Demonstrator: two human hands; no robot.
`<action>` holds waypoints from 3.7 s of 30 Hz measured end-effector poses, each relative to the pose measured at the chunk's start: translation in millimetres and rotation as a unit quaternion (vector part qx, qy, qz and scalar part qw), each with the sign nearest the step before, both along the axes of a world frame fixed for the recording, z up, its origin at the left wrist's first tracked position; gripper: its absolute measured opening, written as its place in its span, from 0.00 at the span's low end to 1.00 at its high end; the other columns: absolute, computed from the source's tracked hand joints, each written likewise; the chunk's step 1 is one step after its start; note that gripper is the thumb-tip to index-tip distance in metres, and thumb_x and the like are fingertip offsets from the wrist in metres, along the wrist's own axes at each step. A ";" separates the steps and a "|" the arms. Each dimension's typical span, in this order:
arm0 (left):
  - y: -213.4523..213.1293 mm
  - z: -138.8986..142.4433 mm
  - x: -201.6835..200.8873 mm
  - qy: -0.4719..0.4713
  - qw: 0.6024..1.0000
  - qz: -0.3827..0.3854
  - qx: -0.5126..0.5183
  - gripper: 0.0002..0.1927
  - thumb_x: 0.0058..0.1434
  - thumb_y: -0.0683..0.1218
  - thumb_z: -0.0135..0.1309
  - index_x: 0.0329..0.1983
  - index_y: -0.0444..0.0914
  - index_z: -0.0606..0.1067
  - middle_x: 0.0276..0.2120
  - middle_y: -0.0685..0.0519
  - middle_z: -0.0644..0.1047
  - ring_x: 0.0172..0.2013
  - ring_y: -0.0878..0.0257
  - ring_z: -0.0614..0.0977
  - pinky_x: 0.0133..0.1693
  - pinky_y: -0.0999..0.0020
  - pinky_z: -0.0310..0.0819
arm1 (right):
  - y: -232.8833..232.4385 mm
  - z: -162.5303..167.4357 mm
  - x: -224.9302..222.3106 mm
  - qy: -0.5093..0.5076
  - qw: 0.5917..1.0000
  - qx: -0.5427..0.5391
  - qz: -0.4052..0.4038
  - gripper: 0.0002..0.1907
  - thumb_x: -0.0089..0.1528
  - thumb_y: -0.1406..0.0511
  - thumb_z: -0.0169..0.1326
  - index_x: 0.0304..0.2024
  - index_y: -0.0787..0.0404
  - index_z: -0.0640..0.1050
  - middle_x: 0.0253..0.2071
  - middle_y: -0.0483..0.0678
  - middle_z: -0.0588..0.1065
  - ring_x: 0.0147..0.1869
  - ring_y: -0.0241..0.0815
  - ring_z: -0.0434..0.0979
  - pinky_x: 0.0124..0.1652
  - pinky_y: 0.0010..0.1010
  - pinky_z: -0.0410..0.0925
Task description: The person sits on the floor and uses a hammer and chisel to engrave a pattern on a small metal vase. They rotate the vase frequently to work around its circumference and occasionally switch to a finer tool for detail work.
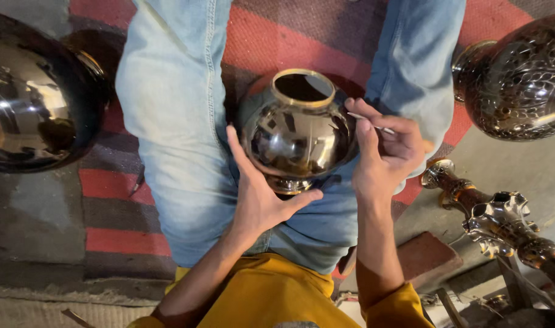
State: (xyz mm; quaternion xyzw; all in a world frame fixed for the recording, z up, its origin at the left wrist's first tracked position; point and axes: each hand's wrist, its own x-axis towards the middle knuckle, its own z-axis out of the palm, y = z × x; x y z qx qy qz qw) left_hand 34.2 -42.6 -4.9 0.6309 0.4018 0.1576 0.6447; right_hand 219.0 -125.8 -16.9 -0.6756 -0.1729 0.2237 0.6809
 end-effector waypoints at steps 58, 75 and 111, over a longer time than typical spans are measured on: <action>104.2 6.1 18.1 0.010 0.959 -0.242 0.146 0.69 0.31 0.64 0.81 0.72 0.36 0.59 0.75 0.34 0.53 0.74 0.37 0.61 0.72 0.48 0.60 | -258.9 4.9 -64.3 -0.194 0.535 -0.822 0.023 0.23 0.64 0.46 0.66 0.30 0.56 0.79 0.30 0.57 0.79 0.38 0.61 0.81 0.38 0.49 0.73; 86.4 54.0 9.2 0.104 0.925 -0.272 0.245 0.60 0.26 0.63 0.78 0.67 0.47 0.67 0.70 0.43 0.60 0.68 0.37 0.62 0.61 0.41 0.66 | -259.8 4.3 -59.3 -0.187 0.785 -0.588 -0.053 0.13 0.69 0.62 0.61 0.39 0.66 0.75 0.34 0.55 0.75 0.35 0.48 0.76 0.38 0.38 0.71; 86.9 43.3 -2.5 0.039 0.948 -0.223 0.223 0.63 0.39 0.66 0.76 0.74 0.40 0.59 0.71 0.44 0.63 0.69 0.40 0.64 0.65 0.46 0.66 | -22.1 56.8 -22.5 0.052 0.998 -0.041 0.010 0.24 0.80 0.57 0.45 0.63 0.60 0.48 0.49 0.69 0.76 0.43 0.61 0.85 0.43 0.48 0.79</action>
